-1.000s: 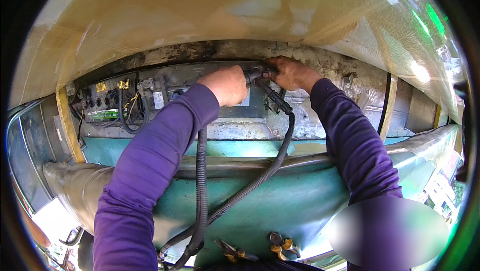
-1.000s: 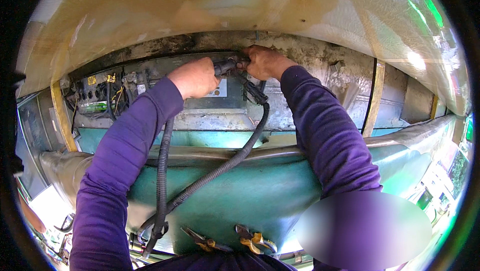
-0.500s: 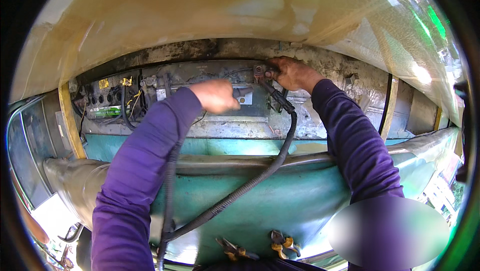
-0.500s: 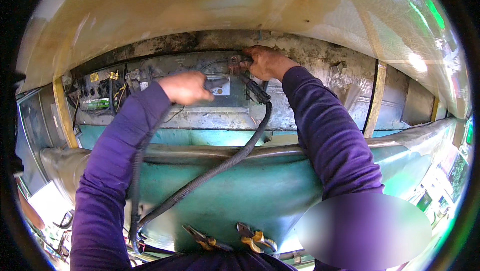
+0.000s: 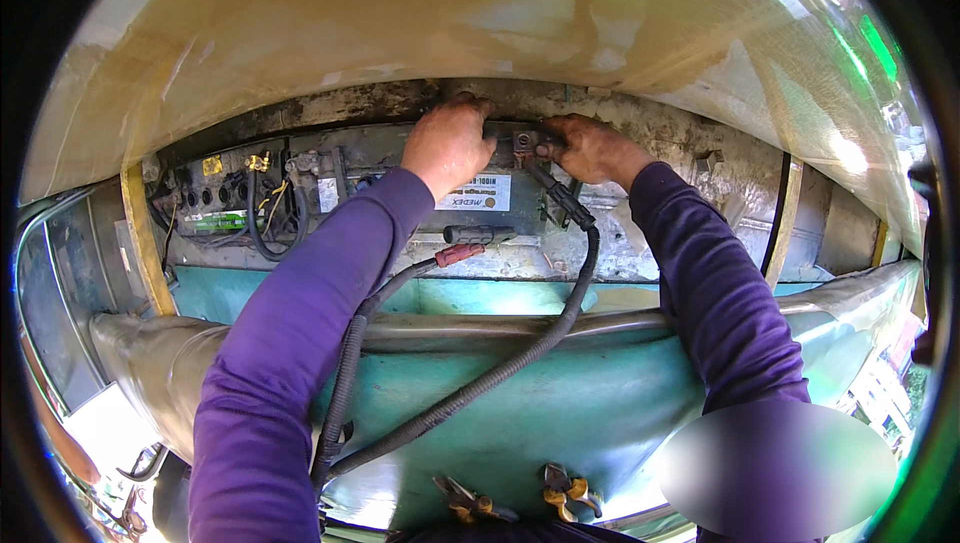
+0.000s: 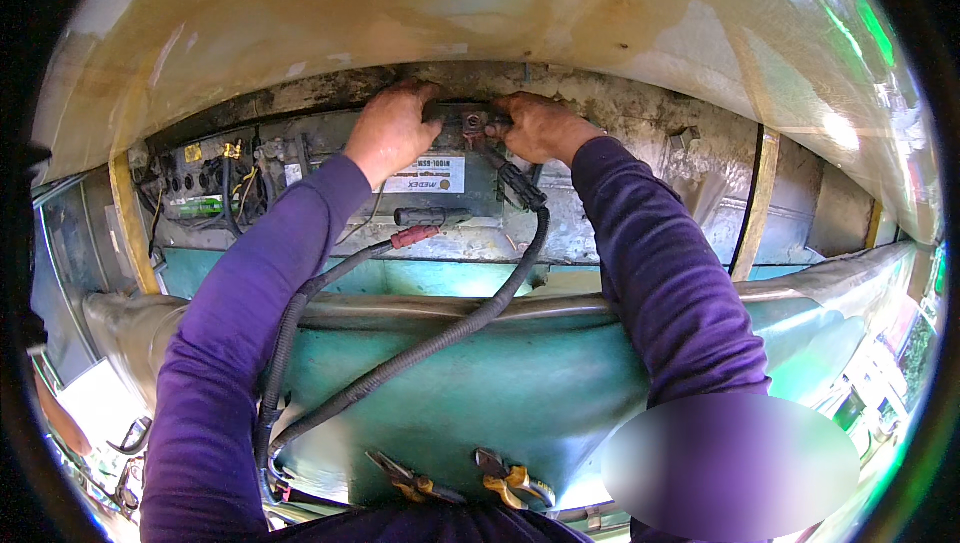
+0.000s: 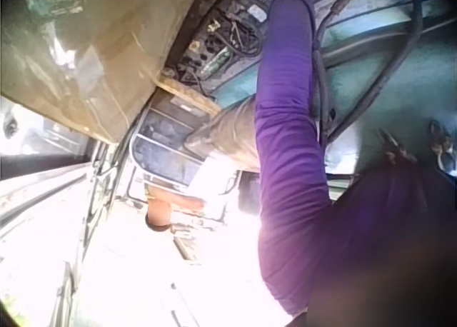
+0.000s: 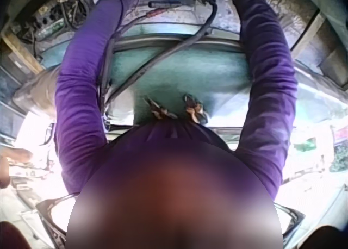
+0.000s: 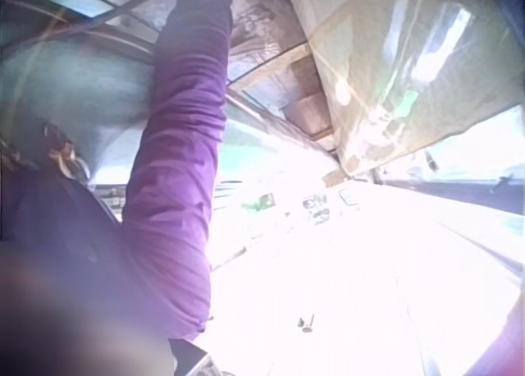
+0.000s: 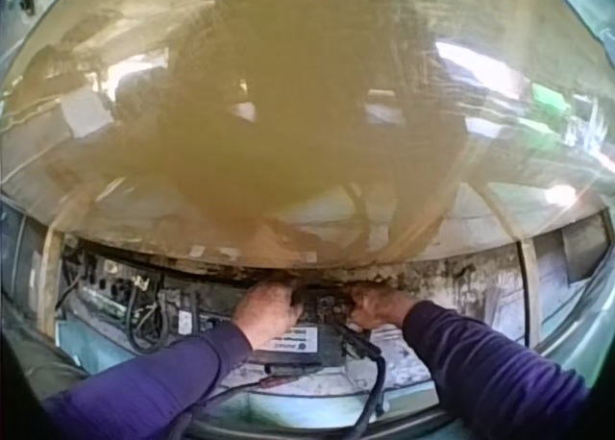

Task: The person works on the vehicle's electrical system under the dashboard, using a wrench to tighten connections and a multimeter to test voltage. They handle wires and tools while another person observes from the driver's seat.

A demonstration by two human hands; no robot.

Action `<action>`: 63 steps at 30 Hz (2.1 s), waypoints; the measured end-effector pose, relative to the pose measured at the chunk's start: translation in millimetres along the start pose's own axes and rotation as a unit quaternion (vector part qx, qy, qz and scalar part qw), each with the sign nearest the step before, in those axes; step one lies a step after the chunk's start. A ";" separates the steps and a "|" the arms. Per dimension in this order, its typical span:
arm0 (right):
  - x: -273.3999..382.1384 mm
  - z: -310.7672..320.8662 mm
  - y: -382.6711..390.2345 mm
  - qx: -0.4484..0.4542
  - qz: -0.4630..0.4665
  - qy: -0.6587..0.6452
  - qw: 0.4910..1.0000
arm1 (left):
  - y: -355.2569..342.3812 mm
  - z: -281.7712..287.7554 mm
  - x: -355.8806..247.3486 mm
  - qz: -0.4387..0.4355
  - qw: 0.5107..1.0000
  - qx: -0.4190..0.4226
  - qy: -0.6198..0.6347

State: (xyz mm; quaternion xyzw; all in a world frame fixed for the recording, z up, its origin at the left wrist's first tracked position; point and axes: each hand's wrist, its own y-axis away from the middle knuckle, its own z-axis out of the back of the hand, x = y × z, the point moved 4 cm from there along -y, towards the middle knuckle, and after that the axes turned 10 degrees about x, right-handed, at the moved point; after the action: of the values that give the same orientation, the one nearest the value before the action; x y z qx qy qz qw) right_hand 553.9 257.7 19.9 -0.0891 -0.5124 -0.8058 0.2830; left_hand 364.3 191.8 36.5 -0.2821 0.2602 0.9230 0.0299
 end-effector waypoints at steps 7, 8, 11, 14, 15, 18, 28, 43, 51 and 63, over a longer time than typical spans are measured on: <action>4.0 4.0 4.0 0.003 -0.013 0.007 1.000 | -23.0 -20.0 17.2 -0.090 0.992 0.059 0.072; 3.9 4.4 4.2 -0.006 -0.014 0.019 1.000 | -23.3 -20.7 17.9 -0.095 0.992 0.057 0.062; 2.2 2.8 3.3 -0.002 -0.012 0.010 1.000 | -21.3 -22.5 16.6 -0.095 0.992 0.037 0.073; 0.1 1.8 1.8 0.008 -0.012 0.002 1.000 | -18.7 -24.8 13.7 -0.095 0.994 0.007 0.062; -0.3 1.4 1.5 0.011 -0.011 0.001 1.000 | -18.5 -26.3 13.2 -0.089 0.994 0.002 0.058; -0.9 2.3 2.0 -0.001 -0.010 -0.006 1.000 | -19.5 -28.8 12.1 -0.076 0.996 -0.015 0.051; 2.4 1.6 1.9 -0.014 -0.026 0.005 1.000 | -22.4 -33.9 14.3 -0.020 0.993 -0.037 0.107; -2.2 0.3 -3.3 -0.025 -0.024 0.015 0.999 | -10.0 -24.3 6.1 -0.144 0.973 -0.108 0.146; -3.5 5.6 -0.5 -0.002 -0.021 -0.008 1.000 | -15.7 -35.7 15.3 -0.045 0.978 -0.018 0.205; -6.3 3.4 -4.5 0.008 -0.004 0.004 1.000 | -22.9 -23.3 15.5 -0.053 0.986 0.049 0.153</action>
State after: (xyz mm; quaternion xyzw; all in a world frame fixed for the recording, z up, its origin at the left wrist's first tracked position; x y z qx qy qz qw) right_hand 556.1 264.4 15.2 -0.0815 -0.5179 -0.8034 0.2823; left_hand 367.7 198.6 1.2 -0.4315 0.2912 0.8522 0.0522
